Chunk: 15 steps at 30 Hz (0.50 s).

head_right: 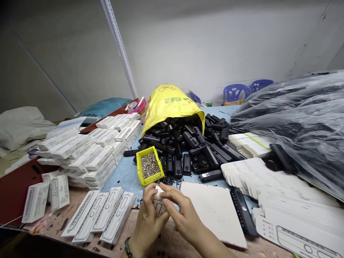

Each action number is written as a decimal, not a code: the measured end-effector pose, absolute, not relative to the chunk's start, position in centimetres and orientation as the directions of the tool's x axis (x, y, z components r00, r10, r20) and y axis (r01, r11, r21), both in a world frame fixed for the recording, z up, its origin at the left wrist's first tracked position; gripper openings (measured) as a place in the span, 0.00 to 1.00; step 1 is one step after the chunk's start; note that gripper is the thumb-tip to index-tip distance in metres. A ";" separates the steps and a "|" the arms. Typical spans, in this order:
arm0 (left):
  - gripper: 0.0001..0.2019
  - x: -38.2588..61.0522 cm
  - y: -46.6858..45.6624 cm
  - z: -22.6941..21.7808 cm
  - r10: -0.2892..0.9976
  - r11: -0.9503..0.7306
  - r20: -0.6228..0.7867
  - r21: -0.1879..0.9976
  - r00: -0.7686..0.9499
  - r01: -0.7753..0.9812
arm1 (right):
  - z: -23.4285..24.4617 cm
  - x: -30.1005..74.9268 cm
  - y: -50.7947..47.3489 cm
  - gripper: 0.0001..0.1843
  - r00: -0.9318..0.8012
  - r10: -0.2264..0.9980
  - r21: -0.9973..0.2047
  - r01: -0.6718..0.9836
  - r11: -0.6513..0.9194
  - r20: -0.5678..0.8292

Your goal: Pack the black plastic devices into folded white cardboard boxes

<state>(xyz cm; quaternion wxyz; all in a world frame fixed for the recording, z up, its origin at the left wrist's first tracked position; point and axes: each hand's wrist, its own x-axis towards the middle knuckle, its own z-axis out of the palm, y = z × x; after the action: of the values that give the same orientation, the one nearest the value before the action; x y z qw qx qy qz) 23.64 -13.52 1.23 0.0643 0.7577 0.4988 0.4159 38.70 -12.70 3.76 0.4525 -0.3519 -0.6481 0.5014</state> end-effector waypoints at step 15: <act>0.32 12.2 -13.3 -1.4 0.974 0.182 0.057 0.368 -0.218 0.912 | -2.0 43.6 2.8 0.43 -0.099 0.978 -0.319 0.935 0.154 0.183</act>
<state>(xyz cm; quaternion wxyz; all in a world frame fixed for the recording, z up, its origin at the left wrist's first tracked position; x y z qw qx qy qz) 12.15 -13.26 -1.39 0.0954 0.6181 0.7629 0.1638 43.60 2.77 -2.05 0.1770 -0.6475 -0.7387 0.0604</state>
